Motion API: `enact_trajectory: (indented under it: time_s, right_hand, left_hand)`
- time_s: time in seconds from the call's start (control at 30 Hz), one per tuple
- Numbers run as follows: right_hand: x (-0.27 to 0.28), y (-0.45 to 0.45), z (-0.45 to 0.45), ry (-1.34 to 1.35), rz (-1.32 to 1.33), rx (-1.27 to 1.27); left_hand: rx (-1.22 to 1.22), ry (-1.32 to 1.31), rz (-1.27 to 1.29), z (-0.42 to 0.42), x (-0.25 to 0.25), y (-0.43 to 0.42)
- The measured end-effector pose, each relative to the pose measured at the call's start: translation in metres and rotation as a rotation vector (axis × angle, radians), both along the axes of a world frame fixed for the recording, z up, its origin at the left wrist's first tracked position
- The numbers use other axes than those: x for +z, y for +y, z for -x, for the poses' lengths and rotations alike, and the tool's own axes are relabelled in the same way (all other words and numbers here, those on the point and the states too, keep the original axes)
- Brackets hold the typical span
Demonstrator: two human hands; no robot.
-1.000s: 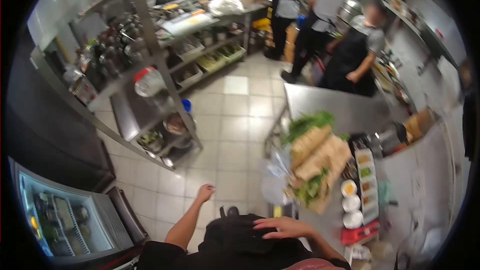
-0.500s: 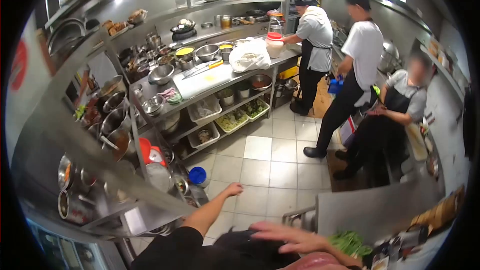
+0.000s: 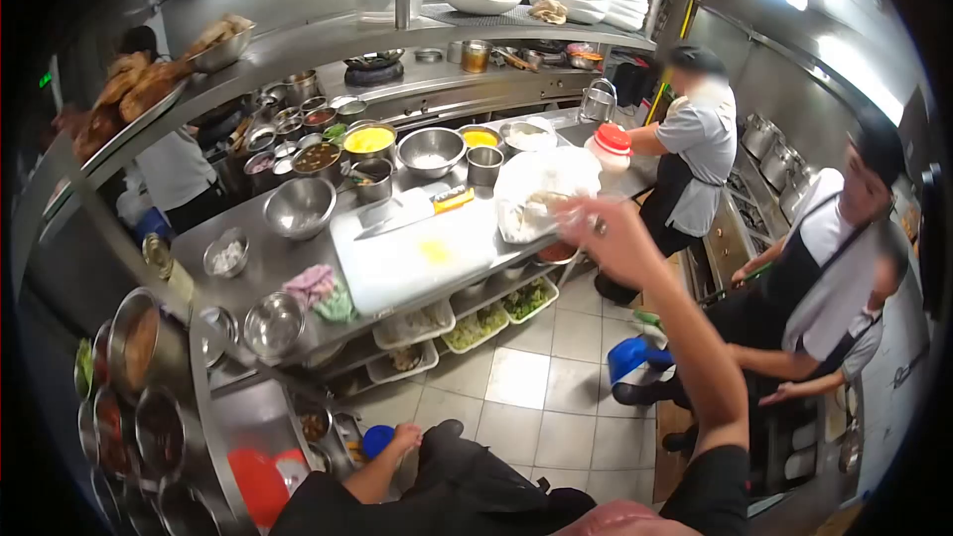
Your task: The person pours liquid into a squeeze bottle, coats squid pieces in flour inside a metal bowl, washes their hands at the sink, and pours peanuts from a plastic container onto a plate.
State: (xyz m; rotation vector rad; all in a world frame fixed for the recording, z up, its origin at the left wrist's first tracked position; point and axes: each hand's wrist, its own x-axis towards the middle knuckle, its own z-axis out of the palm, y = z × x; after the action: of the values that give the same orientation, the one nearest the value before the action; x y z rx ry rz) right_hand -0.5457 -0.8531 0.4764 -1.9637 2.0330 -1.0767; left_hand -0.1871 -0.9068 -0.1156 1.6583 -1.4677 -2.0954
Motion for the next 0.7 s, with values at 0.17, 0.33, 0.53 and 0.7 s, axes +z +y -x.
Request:
enact_trajectory:
  time_s: [0.17, 0.33, 0.53, 0.7]
  right_hand:
    - [0.103, -0.232, 0.080, 0.406, 0.481, -0.036]
    - [0.151, -0.399, 0.164, 0.980, 0.876, -0.299]
    - [0.195, -0.417, 0.203, 0.663, 0.282, -0.162]
    - [0.217, -0.396, 0.192, 0.524, 0.466, -0.141]
  left_hand:
    - [-0.032, -0.174, -0.131, -0.014, -0.003, -0.028]
    - [0.050, -0.130, -0.039, -0.010, 0.003, -0.060]
    - [0.032, -0.155, -0.041, -0.011, -0.001, -0.110]
    - [-0.029, -0.137, 0.051, -0.014, -0.011, -0.137]
